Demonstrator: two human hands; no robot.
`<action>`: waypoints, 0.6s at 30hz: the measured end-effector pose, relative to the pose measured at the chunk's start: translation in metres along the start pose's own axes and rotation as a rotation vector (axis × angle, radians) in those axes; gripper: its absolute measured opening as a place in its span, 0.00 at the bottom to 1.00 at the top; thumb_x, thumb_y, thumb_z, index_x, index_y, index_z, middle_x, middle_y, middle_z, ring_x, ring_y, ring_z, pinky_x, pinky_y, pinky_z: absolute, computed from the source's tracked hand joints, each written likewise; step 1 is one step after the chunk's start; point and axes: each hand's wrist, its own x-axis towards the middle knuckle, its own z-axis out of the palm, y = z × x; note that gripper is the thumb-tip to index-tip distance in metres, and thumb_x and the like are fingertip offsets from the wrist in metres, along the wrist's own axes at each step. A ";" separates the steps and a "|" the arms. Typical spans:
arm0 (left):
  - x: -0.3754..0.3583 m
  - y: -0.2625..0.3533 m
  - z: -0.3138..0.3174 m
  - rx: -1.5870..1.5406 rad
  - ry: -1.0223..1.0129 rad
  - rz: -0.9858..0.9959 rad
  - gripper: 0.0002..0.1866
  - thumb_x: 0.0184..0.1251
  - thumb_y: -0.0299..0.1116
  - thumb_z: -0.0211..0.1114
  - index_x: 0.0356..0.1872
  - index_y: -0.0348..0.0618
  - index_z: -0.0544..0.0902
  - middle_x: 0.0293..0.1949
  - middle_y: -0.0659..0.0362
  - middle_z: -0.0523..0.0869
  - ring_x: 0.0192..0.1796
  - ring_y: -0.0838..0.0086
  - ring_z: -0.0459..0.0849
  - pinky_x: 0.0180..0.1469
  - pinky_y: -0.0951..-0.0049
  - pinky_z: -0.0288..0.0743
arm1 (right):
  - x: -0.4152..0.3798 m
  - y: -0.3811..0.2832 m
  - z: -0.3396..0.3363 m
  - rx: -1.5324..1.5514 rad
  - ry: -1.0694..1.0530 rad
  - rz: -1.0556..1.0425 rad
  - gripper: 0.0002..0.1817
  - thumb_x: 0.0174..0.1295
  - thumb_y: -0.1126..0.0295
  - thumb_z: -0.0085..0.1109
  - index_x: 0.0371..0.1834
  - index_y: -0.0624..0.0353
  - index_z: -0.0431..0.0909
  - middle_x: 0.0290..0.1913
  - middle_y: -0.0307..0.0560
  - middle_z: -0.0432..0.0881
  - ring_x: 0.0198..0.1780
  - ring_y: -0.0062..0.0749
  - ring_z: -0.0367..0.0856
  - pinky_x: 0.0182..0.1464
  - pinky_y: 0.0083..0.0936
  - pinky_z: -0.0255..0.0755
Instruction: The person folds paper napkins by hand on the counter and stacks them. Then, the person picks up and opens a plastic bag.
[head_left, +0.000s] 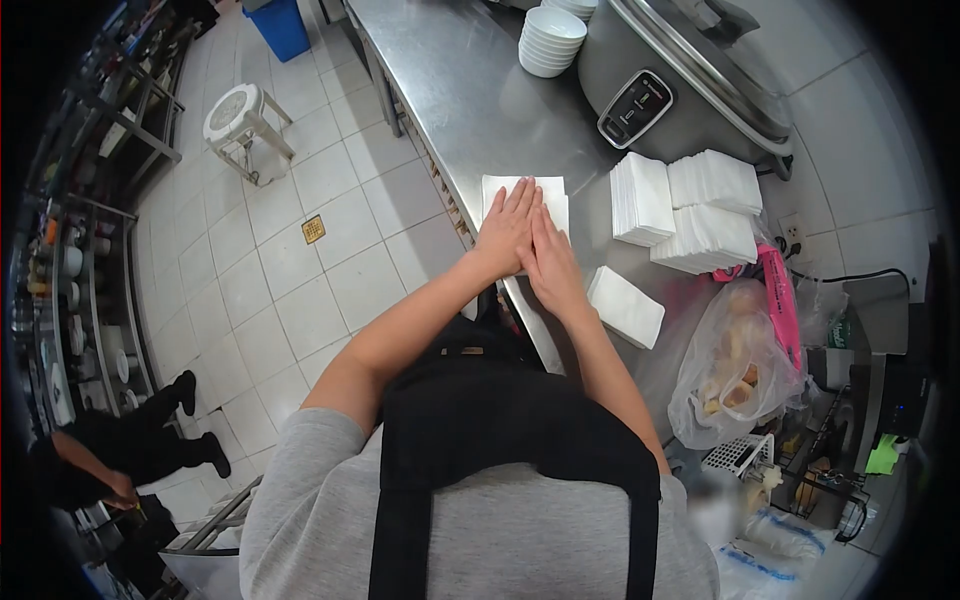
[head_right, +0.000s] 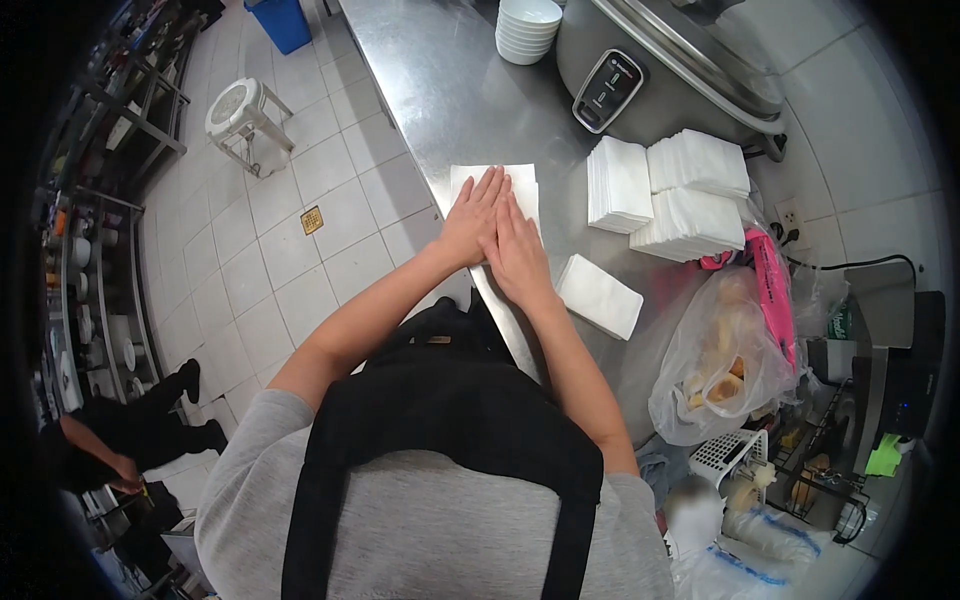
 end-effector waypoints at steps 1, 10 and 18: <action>-0.003 -0.002 -0.002 -0.026 0.004 0.025 0.38 0.66 0.50 0.51 0.69 0.31 0.56 0.72 0.43 0.54 0.75 0.57 0.51 0.72 0.49 0.46 | -0.005 0.003 -0.001 -0.092 -0.092 0.044 0.35 0.68 0.56 0.45 0.71 0.69 0.50 0.73 0.62 0.52 0.73 0.51 0.53 0.71 0.49 0.48; -0.074 -0.045 -0.033 -0.209 0.000 0.198 0.34 0.68 0.50 0.53 0.69 0.42 0.60 0.69 0.53 0.64 0.72 0.63 0.59 0.71 0.49 0.50 | 0.001 0.022 -0.020 -0.386 -0.072 -0.109 0.25 0.59 0.70 0.53 0.61 0.64 0.68 0.65 0.53 0.69 0.65 0.41 0.67 0.65 0.44 0.59; -0.074 -0.035 -0.062 -2.078 -0.016 -0.912 0.25 0.69 0.33 0.56 0.65 0.41 0.65 0.55 0.53 0.78 0.51 0.68 0.81 0.51 0.69 0.78 | 0.012 0.001 -0.024 -0.205 0.211 -0.160 0.15 0.53 0.78 0.53 0.45 0.61 0.79 0.52 0.47 0.81 0.52 0.37 0.77 0.54 0.35 0.65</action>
